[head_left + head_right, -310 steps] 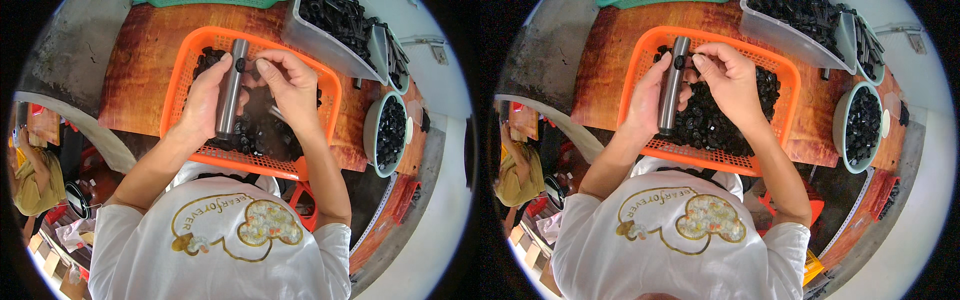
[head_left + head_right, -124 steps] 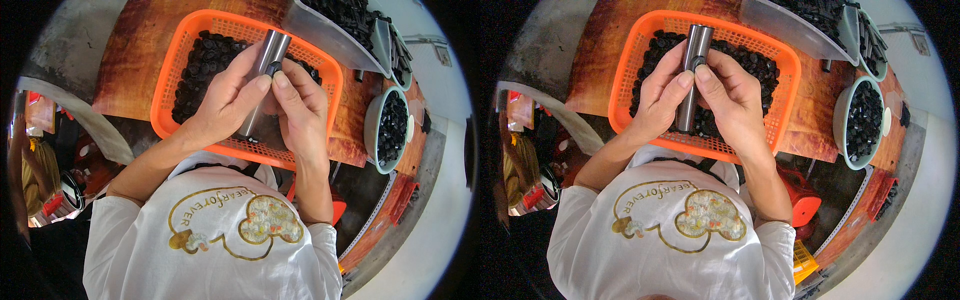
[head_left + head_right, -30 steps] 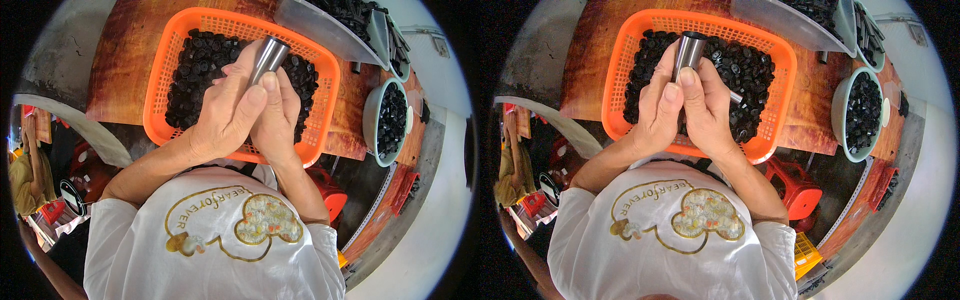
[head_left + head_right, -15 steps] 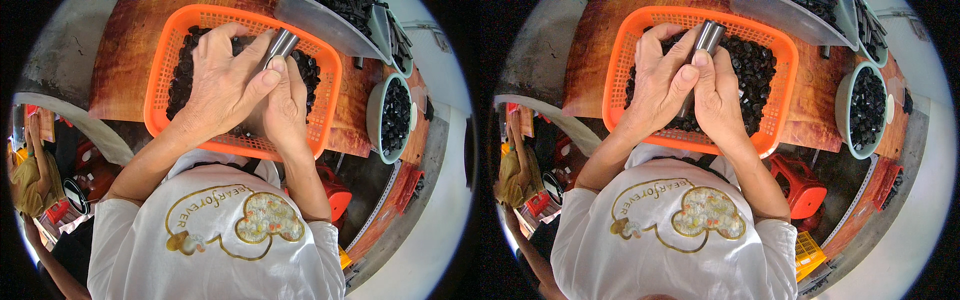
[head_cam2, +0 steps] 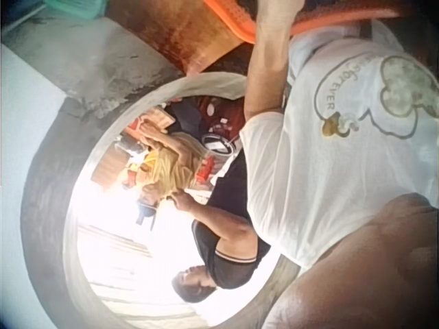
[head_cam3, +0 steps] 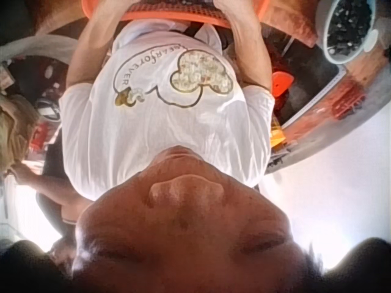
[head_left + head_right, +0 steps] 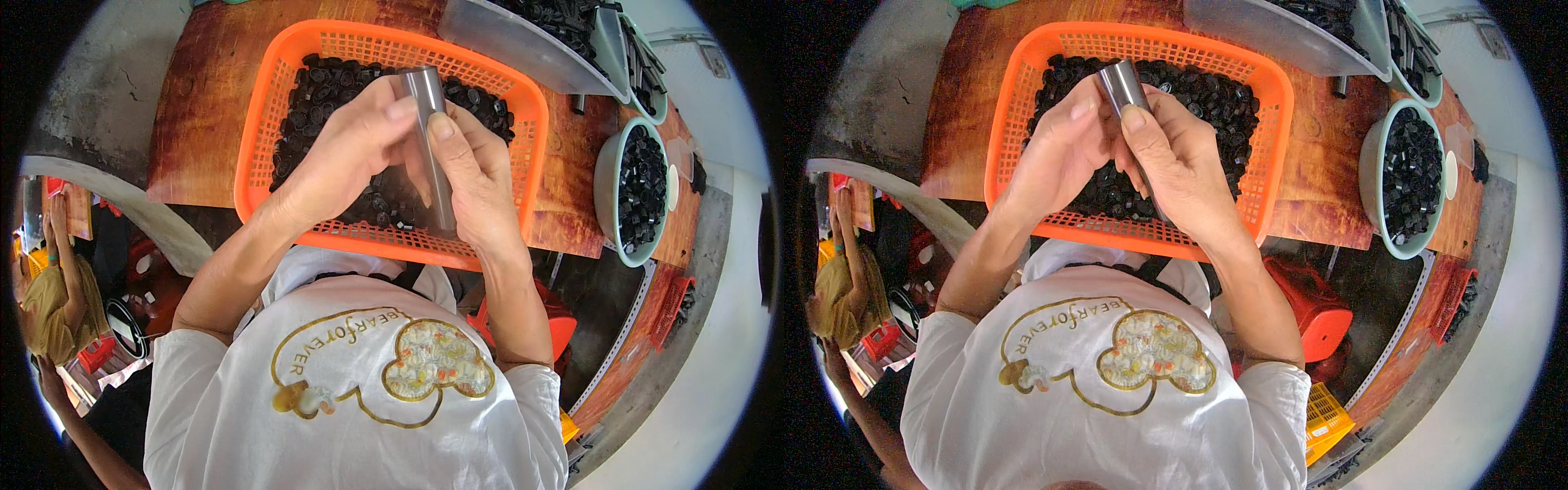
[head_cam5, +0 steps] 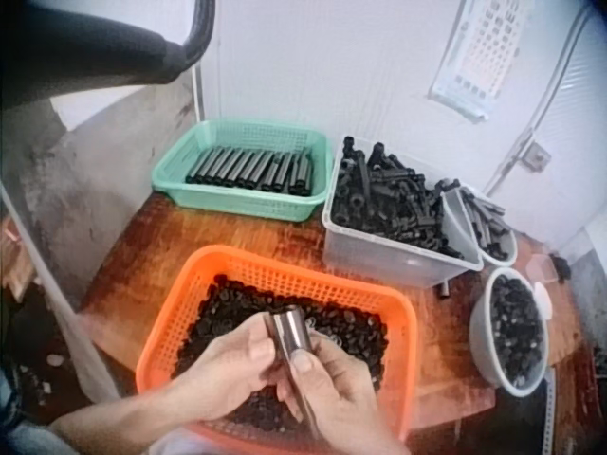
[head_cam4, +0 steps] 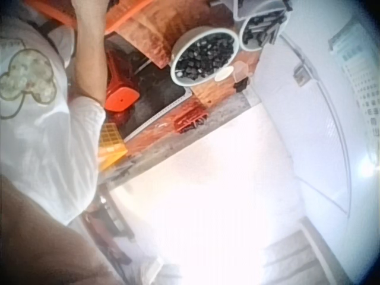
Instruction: The person repeatedly picks small black plastic parts from an orange basket and presses them onto the ends of cylindrical metal rods. The person holds the rod with one hand and uses the other to align and push the plastic piece into place. Completed assemblies are placed into a nearby container.
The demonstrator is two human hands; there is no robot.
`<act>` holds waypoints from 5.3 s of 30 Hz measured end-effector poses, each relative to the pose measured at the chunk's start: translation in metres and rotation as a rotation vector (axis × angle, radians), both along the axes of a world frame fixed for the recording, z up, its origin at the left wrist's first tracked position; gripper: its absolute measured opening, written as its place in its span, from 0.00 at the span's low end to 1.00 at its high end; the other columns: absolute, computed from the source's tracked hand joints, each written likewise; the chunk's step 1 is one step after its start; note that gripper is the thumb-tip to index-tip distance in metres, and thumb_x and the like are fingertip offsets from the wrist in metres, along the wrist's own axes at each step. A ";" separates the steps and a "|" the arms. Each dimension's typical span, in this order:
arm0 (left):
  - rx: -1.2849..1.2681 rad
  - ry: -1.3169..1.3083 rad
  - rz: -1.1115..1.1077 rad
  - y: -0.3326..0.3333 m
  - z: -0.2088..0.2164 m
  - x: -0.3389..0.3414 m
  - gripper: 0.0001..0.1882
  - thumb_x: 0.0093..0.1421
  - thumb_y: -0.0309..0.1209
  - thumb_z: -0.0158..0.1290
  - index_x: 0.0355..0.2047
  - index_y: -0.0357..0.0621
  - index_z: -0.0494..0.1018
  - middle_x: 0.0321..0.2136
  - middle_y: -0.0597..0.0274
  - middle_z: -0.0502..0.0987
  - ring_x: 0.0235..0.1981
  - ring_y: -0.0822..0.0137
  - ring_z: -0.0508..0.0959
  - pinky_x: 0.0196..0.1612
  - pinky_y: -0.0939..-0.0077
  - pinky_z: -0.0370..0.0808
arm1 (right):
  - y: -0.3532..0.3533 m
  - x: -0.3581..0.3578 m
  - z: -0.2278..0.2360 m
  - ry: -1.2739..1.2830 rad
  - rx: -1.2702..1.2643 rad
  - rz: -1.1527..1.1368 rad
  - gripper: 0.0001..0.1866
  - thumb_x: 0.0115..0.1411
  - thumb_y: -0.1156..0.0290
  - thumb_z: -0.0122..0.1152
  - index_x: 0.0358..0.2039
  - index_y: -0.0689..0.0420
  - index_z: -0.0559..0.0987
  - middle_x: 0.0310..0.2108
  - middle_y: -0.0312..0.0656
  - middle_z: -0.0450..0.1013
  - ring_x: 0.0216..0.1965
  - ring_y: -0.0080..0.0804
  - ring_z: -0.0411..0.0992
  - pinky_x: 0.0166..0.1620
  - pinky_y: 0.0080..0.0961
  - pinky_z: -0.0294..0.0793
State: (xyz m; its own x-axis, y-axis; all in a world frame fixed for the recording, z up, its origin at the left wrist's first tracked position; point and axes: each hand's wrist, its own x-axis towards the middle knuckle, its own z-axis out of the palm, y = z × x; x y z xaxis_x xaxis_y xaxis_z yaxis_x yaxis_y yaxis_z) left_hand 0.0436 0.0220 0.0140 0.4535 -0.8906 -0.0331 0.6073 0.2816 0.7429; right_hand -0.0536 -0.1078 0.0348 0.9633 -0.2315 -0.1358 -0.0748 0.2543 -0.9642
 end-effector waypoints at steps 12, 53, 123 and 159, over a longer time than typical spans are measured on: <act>0.125 -0.494 0.360 -0.008 0.019 -0.029 0.35 0.57 0.36 0.63 0.58 0.37 0.58 0.50 0.54 0.68 0.48 0.69 0.70 0.53 0.72 0.68 | 0.011 -0.009 -0.004 -0.204 -0.181 -0.019 0.27 0.67 0.47 0.51 0.42 0.64 0.72 0.28 0.35 0.69 0.29 0.19 0.66 0.32 0.19 0.67; 0.108 -0.584 0.326 -0.001 0.049 -0.041 0.27 0.58 0.47 0.57 0.46 0.44 0.60 0.49 0.37 0.67 0.50 0.49 0.71 0.51 0.54 0.70 | 0.011 -0.014 0.013 -0.413 -0.398 0.027 0.22 0.66 0.58 0.55 0.43 0.68 0.70 0.23 0.48 0.70 0.23 0.46 0.75 0.27 0.31 0.70; 0.224 -0.512 0.495 0.001 0.015 -0.029 0.22 0.61 0.37 0.57 0.45 0.36 0.60 0.37 0.52 0.76 0.24 0.76 0.75 0.21 0.83 0.74 | 0.014 0.003 -0.010 -0.217 -0.241 0.148 0.31 0.68 0.41 0.44 0.33 0.62 0.73 0.25 0.35 0.69 0.25 0.20 0.66 0.27 0.19 0.66; 0.073 -0.584 0.485 0.000 0.015 -0.028 0.15 0.55 0.32 0.51 0.39 0.40 0.60 0.35 0.45 0.74 0.33 0.56 0.77 0.39 0.56 0.78 | 0.023 0.002 -0.007 -0.358 -0.245 0.070 0.20 0.68 0.55 0.51 0.28 0.60 0.73 0.22 0.42 0.69 0.24 0.40 0.70 0.29 0.34 0.69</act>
